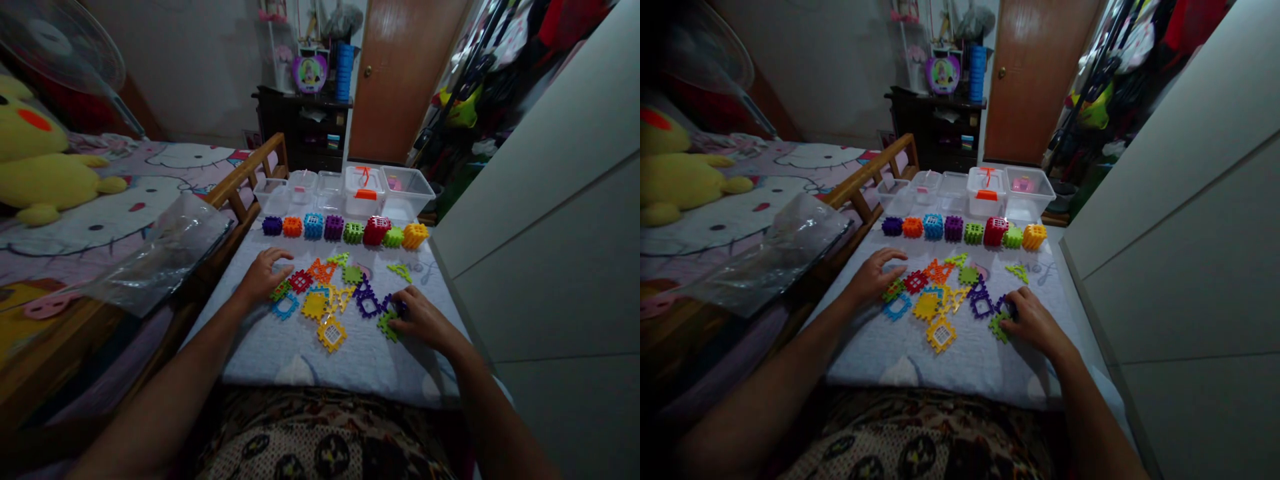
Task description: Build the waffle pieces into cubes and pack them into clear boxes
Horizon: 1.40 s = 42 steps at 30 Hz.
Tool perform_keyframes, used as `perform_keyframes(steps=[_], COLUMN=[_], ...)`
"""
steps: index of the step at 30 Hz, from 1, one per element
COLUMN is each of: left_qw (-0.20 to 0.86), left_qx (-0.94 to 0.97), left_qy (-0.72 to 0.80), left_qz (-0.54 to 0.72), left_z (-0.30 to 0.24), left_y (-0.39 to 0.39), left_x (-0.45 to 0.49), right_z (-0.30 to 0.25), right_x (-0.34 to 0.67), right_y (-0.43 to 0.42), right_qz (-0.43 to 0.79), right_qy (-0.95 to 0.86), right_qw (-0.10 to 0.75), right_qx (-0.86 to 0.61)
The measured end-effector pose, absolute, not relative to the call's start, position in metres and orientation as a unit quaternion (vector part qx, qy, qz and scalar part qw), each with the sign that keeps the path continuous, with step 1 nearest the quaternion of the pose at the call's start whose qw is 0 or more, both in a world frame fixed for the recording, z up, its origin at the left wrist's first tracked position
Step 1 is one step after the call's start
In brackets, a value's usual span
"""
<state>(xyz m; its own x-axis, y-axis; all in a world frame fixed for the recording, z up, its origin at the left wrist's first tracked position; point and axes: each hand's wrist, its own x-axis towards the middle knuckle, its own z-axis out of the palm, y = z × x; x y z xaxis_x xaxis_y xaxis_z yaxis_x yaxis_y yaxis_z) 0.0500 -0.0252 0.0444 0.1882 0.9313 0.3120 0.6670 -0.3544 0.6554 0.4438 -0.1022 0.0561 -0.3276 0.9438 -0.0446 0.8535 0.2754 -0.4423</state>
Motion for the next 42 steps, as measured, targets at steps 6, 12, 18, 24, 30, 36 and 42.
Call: perform_keyframes(steps=[6,12,18,24,30,36,42], left_qw=[0.157,0.142,0.112,0.079,0.033,0.038,0.049], left_qx=[0.887,0.920,0.902,0.862,0.818,0.809,0.822], left_qy=[0.374,0.332,0.373,0.449,0.503,0.504,0.476], left_qz=[0.222,0.154,0.188,0.223,0.276,0.299,0.308], left_z=[0.051,0.036,0.039,0.038,0.027,0.025,0.028], left_y=[-0.086,-0.109,-0.100,-0.089,-0.077,-0.075,-0.083], left_x=[0.094,0.117,0.126,0.134,0.128,0.118,0.117], right_z=[0.042,0.041,0.043,0.050,0.070,0.075,0.058], right_x=[0.428,0.413,0.407,0.403,0.399,0.371,0.351], right_y=[-0.090,-0.088,-0.105,-0.108,-0.076,-0.016,0.006], right_qz=[0.168,0.139,0.126,0.130,0.136,0.136,0.138], right_qy=[-0.776,-0.760,-0.768,-0.790,-0.823,-0.839,-0.856], right_qw=[0.138,0.142,0.128,0.115,0.165,0.168,0.115], right_qx=[-0.592,-0.619,-0.615,-0.588,-0.526,-0.499,-0.485])
